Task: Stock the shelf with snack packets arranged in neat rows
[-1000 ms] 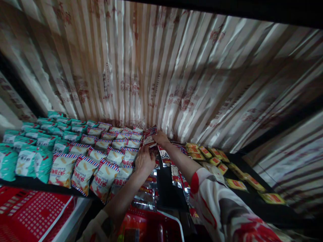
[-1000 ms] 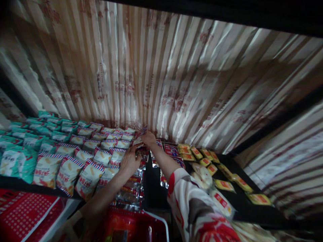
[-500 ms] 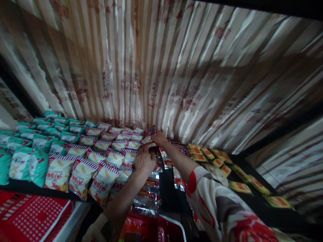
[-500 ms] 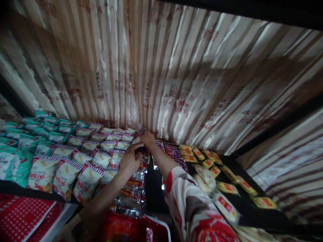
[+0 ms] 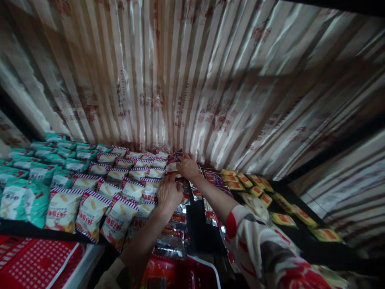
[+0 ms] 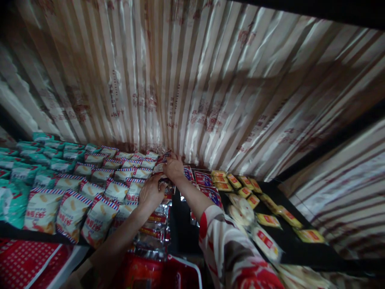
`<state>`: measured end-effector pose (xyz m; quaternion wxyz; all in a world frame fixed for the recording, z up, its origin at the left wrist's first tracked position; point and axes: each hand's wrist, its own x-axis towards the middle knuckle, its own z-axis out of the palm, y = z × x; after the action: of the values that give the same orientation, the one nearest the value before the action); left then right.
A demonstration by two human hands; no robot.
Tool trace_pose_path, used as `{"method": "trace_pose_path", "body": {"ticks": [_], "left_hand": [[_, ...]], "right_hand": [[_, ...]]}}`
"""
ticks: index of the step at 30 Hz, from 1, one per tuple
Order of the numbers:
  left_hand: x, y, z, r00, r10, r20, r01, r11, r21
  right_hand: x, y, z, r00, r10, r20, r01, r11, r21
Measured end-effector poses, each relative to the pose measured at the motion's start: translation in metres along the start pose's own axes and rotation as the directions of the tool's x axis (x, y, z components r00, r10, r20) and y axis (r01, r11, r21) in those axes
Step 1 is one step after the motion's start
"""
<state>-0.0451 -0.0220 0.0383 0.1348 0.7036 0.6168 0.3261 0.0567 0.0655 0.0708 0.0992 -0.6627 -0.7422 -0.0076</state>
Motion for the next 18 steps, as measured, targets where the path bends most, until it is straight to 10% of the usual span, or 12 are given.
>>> {"method": "trace_pose_path", "body": {"ticks": [8,18], "left_hand": [[0.002,-0.004,0.003,0.999,0.041,0.015,-0.04,0.998,-0.04],[0.002,-0.001,-0.004,0.999,0.032,0.043,-0.031,0.999,-0.03]], "right_hand": [[0.004,0.007,0.007,0.989,0.028,0.144,-0.024,0.999,-0.031],[0.007,0.023,0.02,0.981,-0.131,-0.142,0.158,0.966,0.205]]}}
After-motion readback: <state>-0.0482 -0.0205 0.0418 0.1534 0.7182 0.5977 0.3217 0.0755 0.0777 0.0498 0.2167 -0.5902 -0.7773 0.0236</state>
